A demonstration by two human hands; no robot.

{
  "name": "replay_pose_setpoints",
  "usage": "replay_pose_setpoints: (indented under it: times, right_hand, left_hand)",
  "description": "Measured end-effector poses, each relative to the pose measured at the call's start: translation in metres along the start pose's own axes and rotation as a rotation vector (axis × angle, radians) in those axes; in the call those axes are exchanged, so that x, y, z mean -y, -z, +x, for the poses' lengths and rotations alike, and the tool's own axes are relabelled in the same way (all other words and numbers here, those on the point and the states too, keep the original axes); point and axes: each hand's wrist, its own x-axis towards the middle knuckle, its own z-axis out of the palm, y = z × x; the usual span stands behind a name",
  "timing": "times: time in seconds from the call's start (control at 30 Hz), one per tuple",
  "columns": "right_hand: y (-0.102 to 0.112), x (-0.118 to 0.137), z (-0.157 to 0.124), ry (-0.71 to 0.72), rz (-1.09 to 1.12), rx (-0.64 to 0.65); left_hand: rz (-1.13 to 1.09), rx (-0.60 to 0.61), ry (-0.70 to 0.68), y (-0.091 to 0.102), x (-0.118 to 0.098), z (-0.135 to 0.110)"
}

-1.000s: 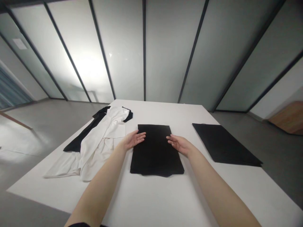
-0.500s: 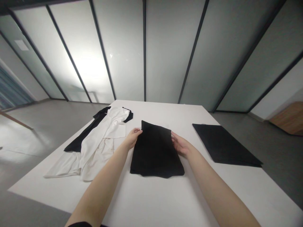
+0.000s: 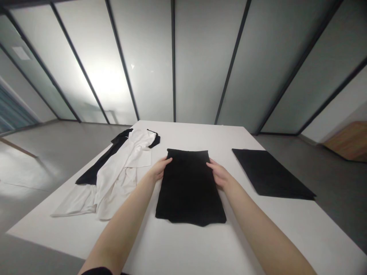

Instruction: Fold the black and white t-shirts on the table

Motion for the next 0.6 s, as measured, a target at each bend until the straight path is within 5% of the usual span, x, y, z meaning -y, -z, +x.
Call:
replay_pose_setpoints:
  times: [0.17,0.3,0.47,0.6]
  right_hand:
    - [0.025,0.006,-0.017,0.13,-0.013,0.164]
    - [0.04,0.0,-0.029,-0.004,-0.093,0.338]
    - [0.018,-0.003,-0.014,0.074,0.005,0.208]
    - [0.004,-0.004,0.006,-0.061,0.023,0.028]
  left_hand:
    - [-0.019,0.207,-0.054,0.029,-0.008,-0.016]
    - [0.021,0.465,0.039,0.052,-0.008,-0.022]
    - [-0.101,0.15,-0.017,0.03,-0.004,-0.006]
    - [-0.061,-0.018,0.053,0.013,-0.003,0.003]
